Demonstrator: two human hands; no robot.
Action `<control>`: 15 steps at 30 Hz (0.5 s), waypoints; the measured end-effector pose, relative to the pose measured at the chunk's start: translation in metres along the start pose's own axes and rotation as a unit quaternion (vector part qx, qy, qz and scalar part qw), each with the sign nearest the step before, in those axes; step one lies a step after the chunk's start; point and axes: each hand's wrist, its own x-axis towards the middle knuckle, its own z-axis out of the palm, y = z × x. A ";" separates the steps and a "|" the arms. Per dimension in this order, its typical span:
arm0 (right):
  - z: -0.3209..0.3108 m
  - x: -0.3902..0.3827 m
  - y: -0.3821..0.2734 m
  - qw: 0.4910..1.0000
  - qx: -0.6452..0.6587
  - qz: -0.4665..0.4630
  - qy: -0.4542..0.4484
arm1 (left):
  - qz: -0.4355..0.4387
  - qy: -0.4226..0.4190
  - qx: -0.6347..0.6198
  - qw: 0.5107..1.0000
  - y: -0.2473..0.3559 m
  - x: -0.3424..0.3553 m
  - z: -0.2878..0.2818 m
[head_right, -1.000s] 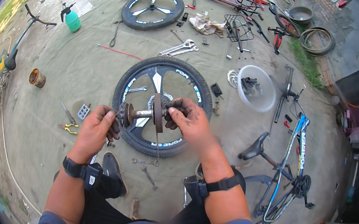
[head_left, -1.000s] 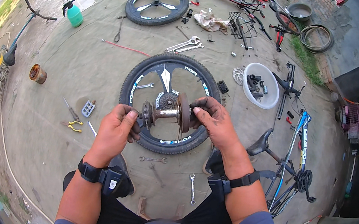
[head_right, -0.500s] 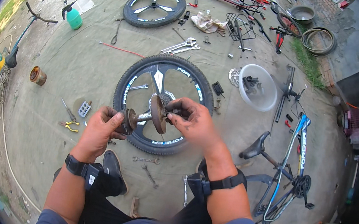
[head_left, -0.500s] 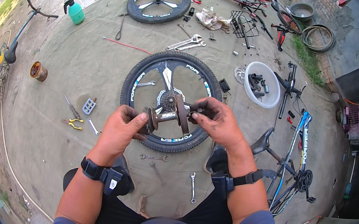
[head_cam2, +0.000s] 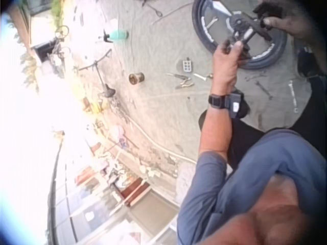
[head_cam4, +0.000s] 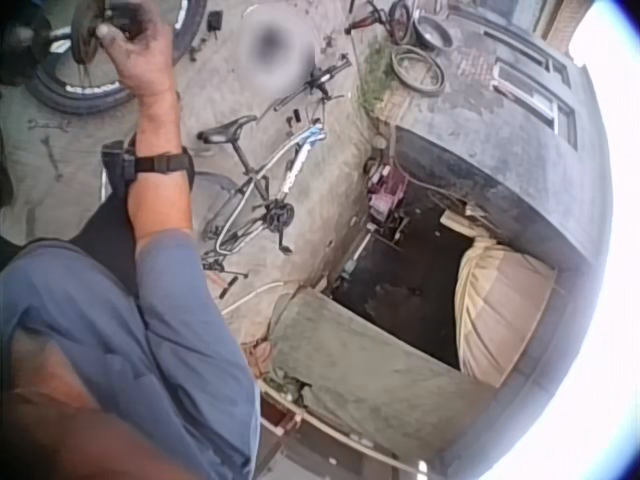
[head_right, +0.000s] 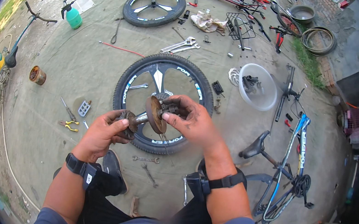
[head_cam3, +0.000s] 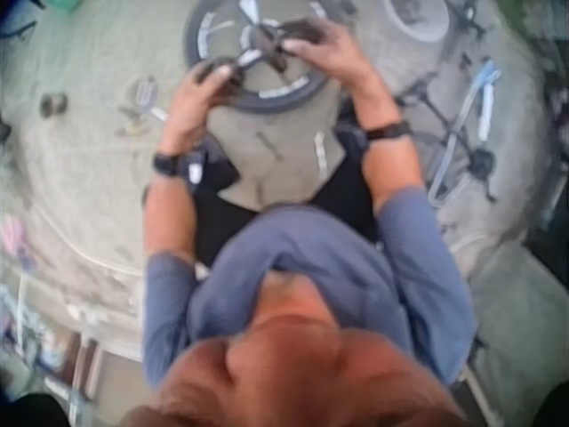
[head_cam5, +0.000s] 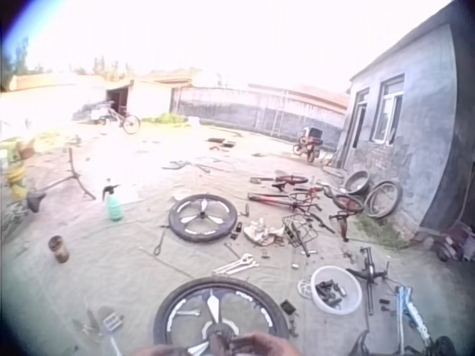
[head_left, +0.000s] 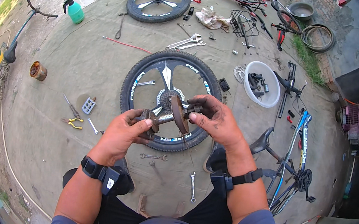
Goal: The person removes the rear cassette from a bicycle wheel using a chain whip and cassette tool, then uses a wrench to loosen the axle nut and remove the axle. The cassette and axle are placed on the ground.
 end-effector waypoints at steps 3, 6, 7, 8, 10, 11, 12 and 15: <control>-0.002 0.004 -0.002 0.997 -0.033 0.072 0.025 | 0.019 0.009 0.005 1.000 -0.001 -0.002 0.001; 0.002 0.005 -0.010 0.987 -0.092 0.127 0.025 | 0.025 0.012 0.006 1.000 0.001 -0.004 0.003; 0.001 0.005 -0.006 0.991 -0.079 0.105 0.022 | 0.025 0.012 0.005 1.000 0.002 -0.005 0.003; -0.001 0.005 0.001 0.994 -0.067 0.081 0.019 | 0.025 0.013 0.005 1.000 0.002 -0.005 0.004; -0.003 0.005 0.010 0.998 -0.057 0.009 0.021 | 0.024 0.014 0.005 1.000 0.002 -0.005 0.006; -0.001 0.006 0.013 0.997 -0.058 -0.041 0.023 | 0.026 0.017 0.003 1.000 0.002 -0.005 0.005; 0.002 0.007 0.014 0.994 -0.059 -0.090 0.025 | 0.027 0.020 0.002 0.999 0.001 -0.004 0.004; 0.005 0.005 0.002 0.998 -0.032 -0.042 0.025 | 0.030 0.024 0.001 0.999 0.001 -0.004 0.003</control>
